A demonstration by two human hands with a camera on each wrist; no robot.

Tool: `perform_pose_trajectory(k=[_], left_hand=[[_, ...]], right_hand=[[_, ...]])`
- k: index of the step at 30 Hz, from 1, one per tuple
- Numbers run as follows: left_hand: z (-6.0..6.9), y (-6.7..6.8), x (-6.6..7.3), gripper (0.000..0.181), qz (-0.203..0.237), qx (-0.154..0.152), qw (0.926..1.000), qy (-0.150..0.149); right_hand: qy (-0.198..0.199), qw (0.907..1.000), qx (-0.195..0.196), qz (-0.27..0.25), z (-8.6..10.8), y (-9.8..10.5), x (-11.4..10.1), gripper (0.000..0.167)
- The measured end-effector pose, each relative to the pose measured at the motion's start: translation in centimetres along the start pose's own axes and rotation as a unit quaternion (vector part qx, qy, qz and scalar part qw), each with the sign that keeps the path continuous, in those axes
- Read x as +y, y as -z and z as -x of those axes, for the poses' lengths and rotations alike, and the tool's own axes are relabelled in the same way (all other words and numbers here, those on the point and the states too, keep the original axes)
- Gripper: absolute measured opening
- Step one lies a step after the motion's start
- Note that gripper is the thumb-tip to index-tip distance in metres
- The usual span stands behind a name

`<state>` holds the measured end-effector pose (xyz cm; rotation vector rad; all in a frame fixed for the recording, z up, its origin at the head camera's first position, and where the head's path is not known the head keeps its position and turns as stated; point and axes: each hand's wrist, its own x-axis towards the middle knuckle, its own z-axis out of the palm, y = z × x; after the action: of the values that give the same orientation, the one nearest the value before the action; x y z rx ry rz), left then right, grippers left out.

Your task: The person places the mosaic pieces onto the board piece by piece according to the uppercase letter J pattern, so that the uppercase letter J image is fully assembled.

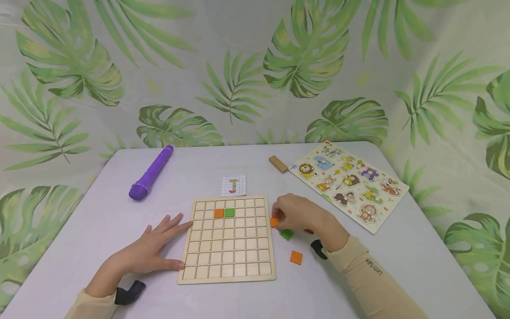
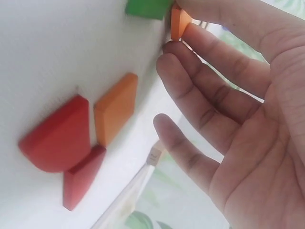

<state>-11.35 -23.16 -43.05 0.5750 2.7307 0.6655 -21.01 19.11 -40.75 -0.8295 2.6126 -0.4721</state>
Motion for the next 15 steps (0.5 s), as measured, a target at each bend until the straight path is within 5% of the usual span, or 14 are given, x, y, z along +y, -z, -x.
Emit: perform_pose_trajectory(k=[15], left_hand=[[0.0,0.0,0.1,0.103,0.012,-0.005,0.9999,0.006]], right_hand=[[0.042,0.9986,0.031,-0.011,-1.1,1.4,-0.4,0.014]])
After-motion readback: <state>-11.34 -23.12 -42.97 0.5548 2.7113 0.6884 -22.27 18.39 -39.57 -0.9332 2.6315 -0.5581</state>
